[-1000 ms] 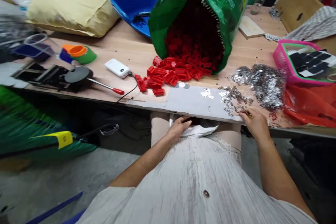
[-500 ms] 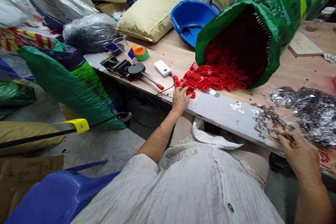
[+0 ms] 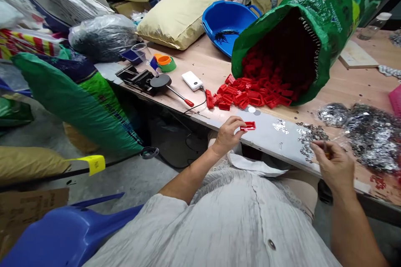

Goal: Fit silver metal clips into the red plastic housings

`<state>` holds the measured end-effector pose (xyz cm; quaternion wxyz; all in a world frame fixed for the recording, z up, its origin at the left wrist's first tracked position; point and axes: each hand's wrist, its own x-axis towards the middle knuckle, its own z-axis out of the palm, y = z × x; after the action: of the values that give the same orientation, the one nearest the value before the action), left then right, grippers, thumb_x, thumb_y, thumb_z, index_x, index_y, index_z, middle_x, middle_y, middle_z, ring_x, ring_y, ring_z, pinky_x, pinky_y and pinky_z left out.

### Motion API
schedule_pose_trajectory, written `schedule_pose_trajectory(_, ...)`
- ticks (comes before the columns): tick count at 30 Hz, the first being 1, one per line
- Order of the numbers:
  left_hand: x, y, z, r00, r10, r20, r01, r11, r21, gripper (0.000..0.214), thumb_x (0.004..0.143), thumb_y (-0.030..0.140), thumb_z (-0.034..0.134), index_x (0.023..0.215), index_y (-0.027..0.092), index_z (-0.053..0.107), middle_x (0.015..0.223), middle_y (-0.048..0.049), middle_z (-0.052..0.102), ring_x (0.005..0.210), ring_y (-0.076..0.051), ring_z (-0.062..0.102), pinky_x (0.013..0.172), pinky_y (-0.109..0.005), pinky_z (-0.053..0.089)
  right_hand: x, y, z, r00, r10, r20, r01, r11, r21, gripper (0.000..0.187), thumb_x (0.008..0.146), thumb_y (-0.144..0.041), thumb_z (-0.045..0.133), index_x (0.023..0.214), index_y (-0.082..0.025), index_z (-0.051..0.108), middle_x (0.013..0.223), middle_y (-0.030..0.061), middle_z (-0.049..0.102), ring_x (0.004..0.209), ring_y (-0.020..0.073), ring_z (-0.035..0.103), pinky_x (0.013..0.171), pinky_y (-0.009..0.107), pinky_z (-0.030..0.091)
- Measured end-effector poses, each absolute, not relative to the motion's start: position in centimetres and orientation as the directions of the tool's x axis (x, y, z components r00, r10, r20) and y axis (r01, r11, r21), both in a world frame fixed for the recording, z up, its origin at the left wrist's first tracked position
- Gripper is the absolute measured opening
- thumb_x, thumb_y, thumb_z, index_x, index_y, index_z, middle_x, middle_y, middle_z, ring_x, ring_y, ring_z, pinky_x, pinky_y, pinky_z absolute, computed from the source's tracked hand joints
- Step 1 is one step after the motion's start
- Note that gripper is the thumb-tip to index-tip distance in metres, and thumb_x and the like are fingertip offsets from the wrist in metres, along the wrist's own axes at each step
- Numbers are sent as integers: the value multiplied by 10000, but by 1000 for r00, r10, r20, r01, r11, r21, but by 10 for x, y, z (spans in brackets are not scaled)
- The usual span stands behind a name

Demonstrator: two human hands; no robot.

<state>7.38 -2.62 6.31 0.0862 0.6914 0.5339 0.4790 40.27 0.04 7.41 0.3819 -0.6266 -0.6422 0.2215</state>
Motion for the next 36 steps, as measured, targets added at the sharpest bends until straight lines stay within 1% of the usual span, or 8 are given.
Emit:
schedule_pose_trajectory(5, 98, -36, 79, 84, 797, 598, 603, -518, 606, 140, 839, 116, 641, 964, 178, 650, 997, -80, 658, 979, -182, 620, 909, -349, 523, 345, -1, 91, -115, 972, 206, 526, 235, -817, 248, 852, -450, 652, 914, -214, 693, 718, -5, 628, 549, 113, 467, 524, 253, 380)
schedule_pose_trajectory(9, 109, -41, 88, 53, 860, 507, 474, -469, 746, 100, 806, 126, 677, 886, 186, 669, 983, -79, 672, 976, -192, 625, 929, -359, 503, 320, -2, 99, -220, 935, 279, 472, 352, -808, 181, 876, -384, 638, 905, -213, 688, 706, -9, 607, 569, 113, 463, 545, 243, 384)
schedule_pose_trajectory(13, 118, -43, 91, -15, 974, 226, -68, -226, 972, 175, 732, 168, 770, 880, 178, 677, 1017, -63, 673, 938, -177, 640, 897, -340, 519, 308, -9, 98, -259, 918, 299, 421, 386, -821, 147, 888, -353, 628, 889, -216, 681, 674, -18, 594, 553, 114, 454, 532, 240, 381)
schedule_pose_trajectory(16, 123, -46, 89, 104, 992, -72, -527, 116, 842, 280, 762, 217, 760, 1028, 198, 672, 1156, -66, 658, 929, -178, 662, 860, -385, 559, 304, -14, 94, -284, 907, 312, 386, 406, -829, 119, 892, -321, 626, 891, -217, 684, 723, -6, 637, 578, 118, 496, 556, 241, 415)
schedule_pose_trajectory(18, 125, -48, 88, 206, 960, -190, -658, 280, 699, 319, 790, 231, 740, 1098, 204, 663, 1183, -76, 658, 943, -198, 677, 849, -422, 574, 303, -16, 92, -290, 895, 340, 378, 433, -818, 101, 895, -297, 626, 915, -222, 691, 749, -4, 660, 583, 116, 518, 568, 242, 434)
schedule_pose_trajectory(24, 131, -53, 81, 329, 893, -308, -732, 447, 514, 320, 847, 163, 663, 1167, 166, 653, 999, -75, 706, 788, -164, 713, 776, -328, 588, 309, -11, 96, -329, 798, 505, 392, 602, -696, 63, 915, -233, 619, 937, -234, 678, 860, 25, 719, 673, 145, 630, 628, 270, 502)
schedule_pose_trajectory(30, 134, -54, 82, 328, 886, -328, -733, 458, 503, 340, 829, 102, 633, 1165, 149, 654, 974, -76, 714, 726, -142, 716, 678, -227, 562, 314, -8, 98, -488, 664, 567, 328, 741, -585, 151, 929, -141, 569, 996, -244, 655, 897, 39, 718, 828, 178, 683, 731, 308, 548)
schedule_pose_trajectory(36, 135, -54, 87, 307, 876, -372, -704, 472, 531, 331, 821, 103, 627, 1148, 127, 669, 999, -97, 712, 696, -127, 700, 690, -229, 549, 320, -7, 97, -553, 607, 571, 296, 783, -547, 138, 931, -135, 555, 1005, -228, 627, 913, 64, 709, 854, 186, 679, 743, 324, 556)
